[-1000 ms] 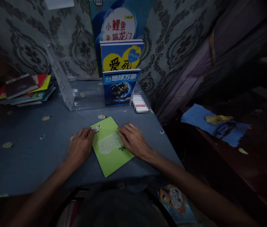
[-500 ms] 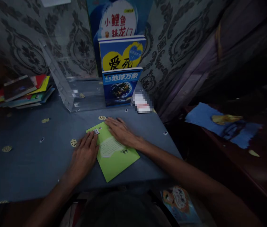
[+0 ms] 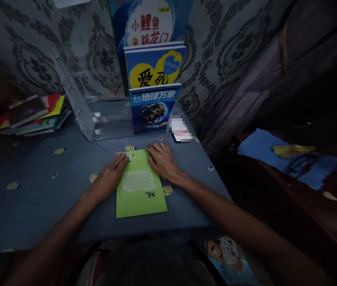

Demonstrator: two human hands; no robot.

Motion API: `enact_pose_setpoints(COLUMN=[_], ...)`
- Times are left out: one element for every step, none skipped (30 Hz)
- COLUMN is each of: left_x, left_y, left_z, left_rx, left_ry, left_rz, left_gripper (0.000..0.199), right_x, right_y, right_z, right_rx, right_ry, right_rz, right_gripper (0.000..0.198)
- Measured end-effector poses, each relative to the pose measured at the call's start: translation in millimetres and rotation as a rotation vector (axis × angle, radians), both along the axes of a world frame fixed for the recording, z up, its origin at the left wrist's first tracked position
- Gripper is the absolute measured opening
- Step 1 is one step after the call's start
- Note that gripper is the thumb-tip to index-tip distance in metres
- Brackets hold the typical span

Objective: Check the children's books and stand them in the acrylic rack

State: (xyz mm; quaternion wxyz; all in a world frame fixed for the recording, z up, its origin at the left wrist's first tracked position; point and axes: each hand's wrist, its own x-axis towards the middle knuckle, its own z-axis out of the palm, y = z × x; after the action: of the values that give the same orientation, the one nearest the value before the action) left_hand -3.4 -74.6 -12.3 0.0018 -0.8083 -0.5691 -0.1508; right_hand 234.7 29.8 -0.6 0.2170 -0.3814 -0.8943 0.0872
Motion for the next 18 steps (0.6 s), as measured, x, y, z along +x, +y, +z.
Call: enact_pose_setpoints(left_x=[0,0,1,1,2,3,3,3,3,3,3,3,3,3,4,4,4,5], left_y=[3,4,5,5,5,5,4,4,3,3,3,3,2,2,2,2,2,2], left_z=[0.9,2.0,3.2,4.5,5.8,7.1,8.2,9.0,9.5,9.6,9.5,9.3,9.0,8.9,8.8,8.9,9.1,9.3], left_rx=[0.018,0.041,0.07,0.098,0.121,0.137,0.15,0.159,0.168,0.177,0.188,0.199,0.205,0.209,0.21,0.209,0.206,0.202], left_ry=[-0.011,-0.022,-0.032,-0.041,-0.051,-0.06,-0.071,-0.083,-0.094,-0.105,-0.116,-0.126,-0.134,-0.14,-0.144,-0.145,-0.144,-0.144], left_rz=[0.004,0.016,0.033,0.05,0.063,0.07,0.072,0.072,0.071,0.068,0.064,0.062,0.061,0.062,0.064,0.066,0.069,0.073], left_gripper=[0.053,0.048,0.043,0.039,0.036,0.033,0.031,0.029,0.028,0.026,0.025,0.024,0.023,0.023,0.023,0.023,0.022,0.022], right_x=[0,0,-2,-5,-8,-12,-16,-20,-23,-27,-29,-30,-30,-30,-28,-26,-23,-19], right_y=[0,-1,-2,-3,-4,-5,-6,-8,-9,-9,-10,-10,-10,-10,-9,-8,-7,-5], right_z=[1,3,4,5,5,5,4,3,2,0,-1,-3,-3,-4,-4,-3,-3,-2], right_rx=[0.009,0.018,0.025,0.026,0.018,0.001,-0.023,-0.049,-0.073,-0.093,-0.108,-0.117,-0.12,-0.12,-0.119,-0.119,-0.121,-0.124], right_ry=[0.005,0.017,0.035,0.055,0.073,0.085,0.088,0.086,0.08,0.072,0.065,0.058,0.051,0.043,0.034,0.027,0.021,0.02], right_rz=[0.005,0.029,0.078,0.148,0.229,0.31,0.381,0.435,0.472,0.493,0.505,0.505,0.495,0.48,0.462,0.443,0.422,0.398], right_gripper=[0.03,0.03,0.032,0.034,0.036,0.038,0.04,0.042,0.043,0.043,0.043,0.043,0.044,0.044,0.044,0.044,0.043,0.043])
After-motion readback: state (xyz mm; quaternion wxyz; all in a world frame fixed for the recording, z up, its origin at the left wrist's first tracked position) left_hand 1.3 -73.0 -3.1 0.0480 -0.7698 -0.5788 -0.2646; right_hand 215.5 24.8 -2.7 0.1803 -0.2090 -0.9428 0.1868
